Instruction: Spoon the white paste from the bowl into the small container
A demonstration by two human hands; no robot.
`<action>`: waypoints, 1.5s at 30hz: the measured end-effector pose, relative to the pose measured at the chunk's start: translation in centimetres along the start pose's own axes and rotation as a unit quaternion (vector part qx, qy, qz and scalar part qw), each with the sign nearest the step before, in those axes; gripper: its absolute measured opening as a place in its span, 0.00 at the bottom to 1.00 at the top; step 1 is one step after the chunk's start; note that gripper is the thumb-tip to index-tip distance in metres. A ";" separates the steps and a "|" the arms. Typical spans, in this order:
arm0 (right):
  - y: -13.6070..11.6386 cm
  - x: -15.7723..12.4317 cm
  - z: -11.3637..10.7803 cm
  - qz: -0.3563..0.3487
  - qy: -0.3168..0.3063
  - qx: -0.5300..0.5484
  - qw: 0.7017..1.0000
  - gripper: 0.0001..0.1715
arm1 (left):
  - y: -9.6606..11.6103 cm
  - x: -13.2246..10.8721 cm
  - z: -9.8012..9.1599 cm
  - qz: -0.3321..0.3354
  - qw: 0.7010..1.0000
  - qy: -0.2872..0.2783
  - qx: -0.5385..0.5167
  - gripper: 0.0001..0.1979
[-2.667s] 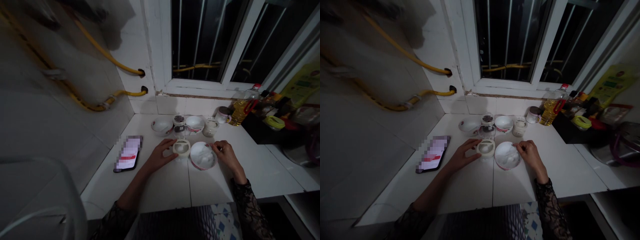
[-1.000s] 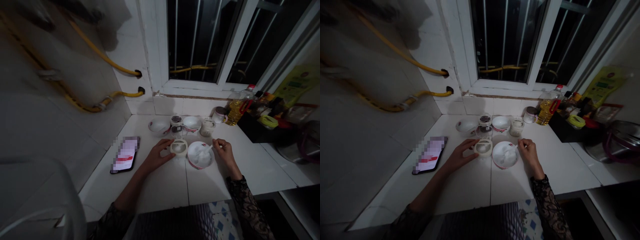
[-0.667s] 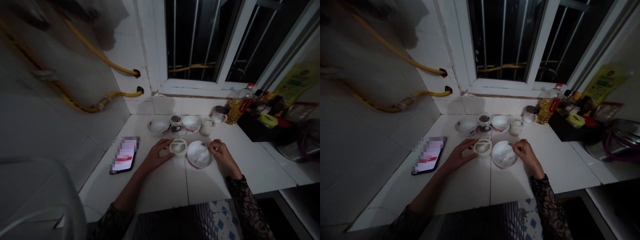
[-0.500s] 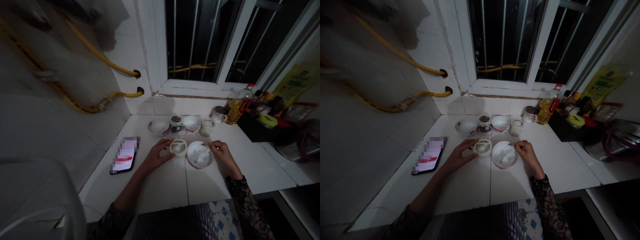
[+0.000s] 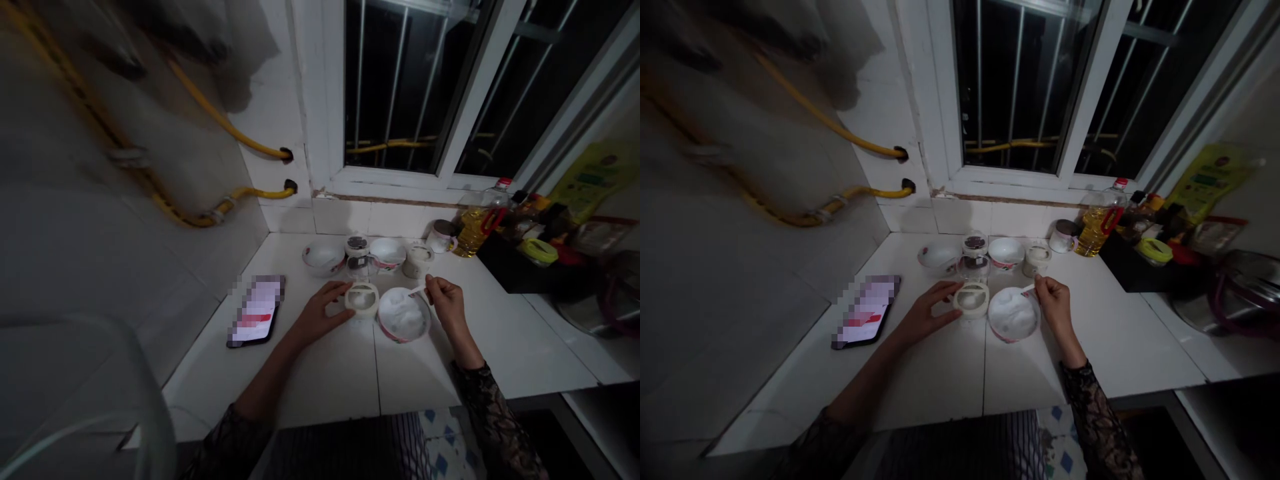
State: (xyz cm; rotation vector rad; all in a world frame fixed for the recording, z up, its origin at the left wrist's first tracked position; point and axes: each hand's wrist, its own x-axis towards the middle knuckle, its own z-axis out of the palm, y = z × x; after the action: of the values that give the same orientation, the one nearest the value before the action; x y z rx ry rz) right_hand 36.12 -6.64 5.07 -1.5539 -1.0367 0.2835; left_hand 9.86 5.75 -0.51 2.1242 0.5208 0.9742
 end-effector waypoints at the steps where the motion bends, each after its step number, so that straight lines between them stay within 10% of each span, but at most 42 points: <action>1: -0.8 -0.2 0.4 -0.027 0.006 -0.005 1.000 0.34 | 0.0 0.0 0.0 0.000 1.000 -0.001 0.000 0.25; 6: -3.6 -1.4 2.9 -0.277 0.081 -0.097 0.953 0.23 | 0.2 0.0 -0.1 0.003 1.000 -0.003 -0.005 0.25; 12: -3.9 -2.5 4.7 -0.586 0.016 -0.248 0.771 0.10 | 0.4 0.0 -0.1 0.007 1.000 -0.001 -0.009 0.25; 19: -2.6 -1.3 2.5 -0.441 0.095 -0.177 0.875 0.16 | 0.3 0.0 -0.1 -0.001 1.000 0.000 -0.007 0.26; 23: -1.0 0.2 0.2 -0.347 0.034 -0.193 0.917 0.21 | 0.4 0.0 -0.1 0.000 1.000 -0.002 -0.004 0.26; 33: 1.8 0.9 -0.3 -0.194 -0.282 -0.206 0.917 0.28 | 0.1 -0.1 0.0 0.005 1.000 0.001 0.010 0.26; 45: 1.4 0.8 -0.7 -0.103 -0.221 -0.092 0.965 0.33 | 0.4 0.0 -0.2 -0.001 1.000 -0.006 0.008 0.26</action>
State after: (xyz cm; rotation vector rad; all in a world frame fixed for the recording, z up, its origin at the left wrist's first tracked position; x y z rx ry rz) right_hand 37.68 -6.41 4.32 -1.5676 -1.6017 0.4098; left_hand 9.68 5.57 -0.12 2.1428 0.5270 0.9579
